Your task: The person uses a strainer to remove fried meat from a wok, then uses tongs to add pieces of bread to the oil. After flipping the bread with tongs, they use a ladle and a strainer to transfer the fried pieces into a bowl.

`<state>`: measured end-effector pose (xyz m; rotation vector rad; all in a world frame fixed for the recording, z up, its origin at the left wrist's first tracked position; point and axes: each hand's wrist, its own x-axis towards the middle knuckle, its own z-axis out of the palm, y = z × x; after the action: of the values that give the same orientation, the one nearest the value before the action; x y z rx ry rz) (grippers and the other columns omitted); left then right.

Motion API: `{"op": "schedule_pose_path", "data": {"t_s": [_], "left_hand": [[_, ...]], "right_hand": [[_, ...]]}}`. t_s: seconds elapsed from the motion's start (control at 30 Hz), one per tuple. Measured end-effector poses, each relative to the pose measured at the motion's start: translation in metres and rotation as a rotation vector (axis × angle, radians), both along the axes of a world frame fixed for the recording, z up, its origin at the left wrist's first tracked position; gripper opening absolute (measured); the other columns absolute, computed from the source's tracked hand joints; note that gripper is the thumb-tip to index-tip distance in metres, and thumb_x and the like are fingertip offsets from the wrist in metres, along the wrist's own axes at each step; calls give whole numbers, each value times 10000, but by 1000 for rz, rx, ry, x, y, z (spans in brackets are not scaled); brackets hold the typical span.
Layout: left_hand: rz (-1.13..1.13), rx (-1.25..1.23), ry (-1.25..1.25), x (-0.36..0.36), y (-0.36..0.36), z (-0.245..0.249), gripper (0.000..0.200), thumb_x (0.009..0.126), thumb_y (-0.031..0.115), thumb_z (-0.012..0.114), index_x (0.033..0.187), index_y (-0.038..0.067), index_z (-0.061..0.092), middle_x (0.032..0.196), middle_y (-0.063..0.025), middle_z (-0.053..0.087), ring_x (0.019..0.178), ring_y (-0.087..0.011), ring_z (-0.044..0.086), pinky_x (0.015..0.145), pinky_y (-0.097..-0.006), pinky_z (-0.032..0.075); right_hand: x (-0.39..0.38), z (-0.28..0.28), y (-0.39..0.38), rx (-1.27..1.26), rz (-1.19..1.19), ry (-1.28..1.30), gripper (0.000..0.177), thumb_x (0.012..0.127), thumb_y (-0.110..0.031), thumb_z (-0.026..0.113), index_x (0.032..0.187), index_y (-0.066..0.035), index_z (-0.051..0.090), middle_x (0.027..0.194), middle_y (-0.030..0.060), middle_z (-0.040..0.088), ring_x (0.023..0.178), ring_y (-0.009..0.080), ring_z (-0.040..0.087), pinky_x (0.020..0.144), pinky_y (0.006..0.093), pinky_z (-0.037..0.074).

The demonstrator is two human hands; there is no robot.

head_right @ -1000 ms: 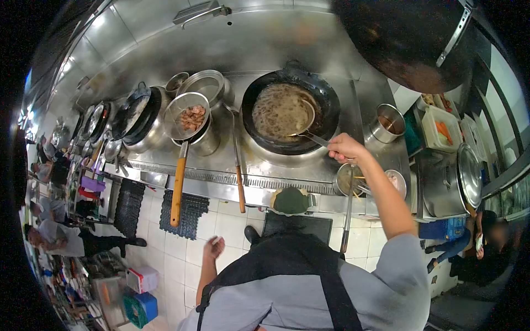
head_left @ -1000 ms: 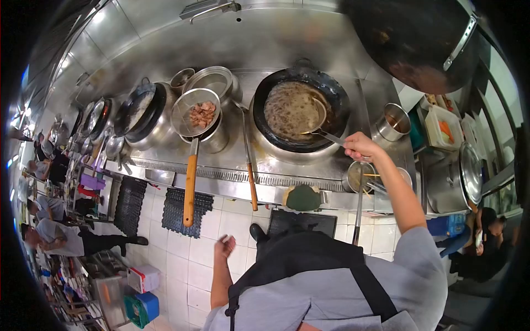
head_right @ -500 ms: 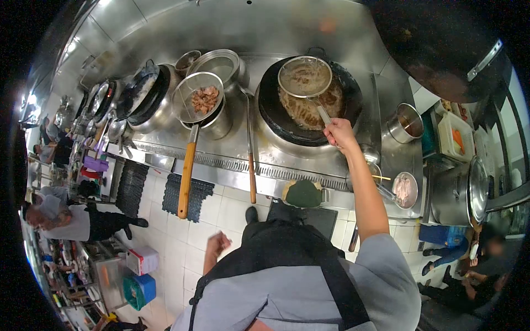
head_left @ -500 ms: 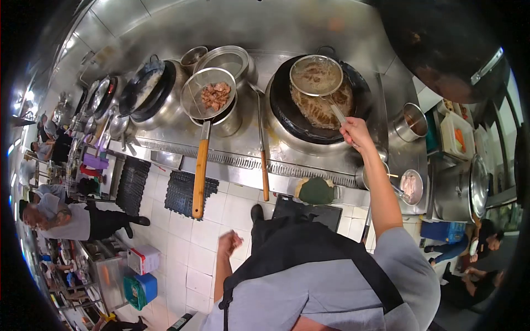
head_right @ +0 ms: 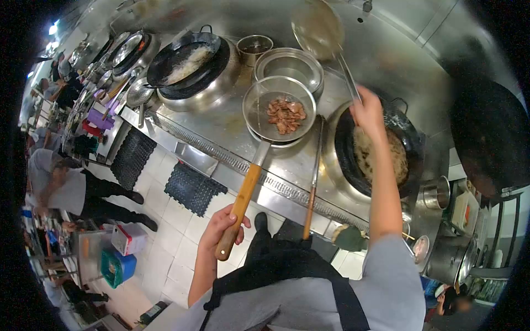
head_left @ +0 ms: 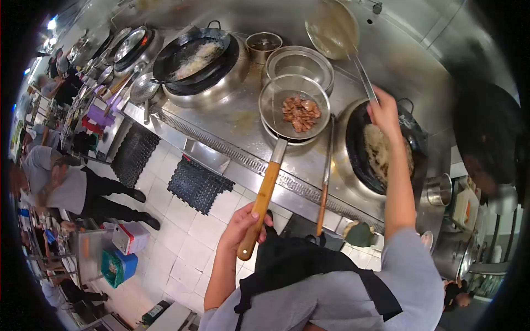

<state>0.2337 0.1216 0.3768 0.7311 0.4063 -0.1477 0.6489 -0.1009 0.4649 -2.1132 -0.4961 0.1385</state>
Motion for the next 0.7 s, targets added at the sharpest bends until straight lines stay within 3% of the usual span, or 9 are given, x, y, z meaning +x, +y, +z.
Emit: {"op": "schedule_pose_path", "data": {"t_s": [0.07,0.1,0.2,0.37,0.47,0.53,0.6,0.63,0.7], "left_hand": [[-27,-10,25,3,16,-7,459,936,242,584,1309,9,452,886,-165,628,533,-215,610,485,-302,518],[-16,-8,38,4,22,-7,459,946,237,560,1319,-3,442,883,-166,626,544,-217,612,499,-308,521],[-2,-46,75,4,32,-19,469,981,295,490,1325,-18,433,907,-181,631,578,-229,624,514,-317,525],[130,4,149,-8,42,-72,486,993,377,420,1275,-12,492,901,-160,645,576,-201,616,529,-296,516],[90,466,361,-32,42,-116,422,967,353,509,1216,17,566,973,-145,660,733,-209,656,651,-304,542],[19,472,439,-82,64,-232,447,933,338,585,1279,62,521,994,-145,655,794,-225,664,662,-325,551],[-86,665,569,-104,64,-278,436,900,209,599,1269,3,490,868,-135,642,629,-221,651,493,-339,503],[-222,772,648,-108,61,-289,498,904,217,590,1326,-5,445,834,-126,640,598,-205,642,457,-323,474],[-501,950,643,-107,49,-280,429,895,185,589,1260,-24,503,723,-96,623,540,-192,622,414,-287,436]], "right_hand": [[72,-36,77,-125,19,-758,410,893,-115,534,1290,-17,566,963,217,690,866,336,683,755,377,519],[70,-21,123,-141,7,-505,409,888,-166,546,1268,-20,577,1161,247,624,1110,396,585,931,403,462],[112,-62,228,-516,4,-548,333,923,-124,411,1176,-9,595,976,285,646,976,422,631,846,516,496],[118,-89,266,-666,193,-414,247,896,-94,496,1037,30,656,1128,238,646,1070,378,626,887,476,522],[121,-83,211,-502,74,-393,248,799,-94,585,1006,22,660,1065,250,660,1025,397,635,870,462,515],[112,-102,137,-111,-72,-566,249,790,-82,590,1000,32,657,877,219,688,821,368,671,709,443,524],[49,-58,45,115,-79,54,165,866,-96,573,932,40,639,748,130,638,575,221,586,512,381,458],[19,-48,-1,306,-68,211,183,977,-136,483,915,-16,606,643,-14,450,470,54,362,394,244,262],[-43,-36,-93,529,-192,396,140,978,-117,498,1019,-15,586,624,-27,445,435,33,323,365,224,221]]}}
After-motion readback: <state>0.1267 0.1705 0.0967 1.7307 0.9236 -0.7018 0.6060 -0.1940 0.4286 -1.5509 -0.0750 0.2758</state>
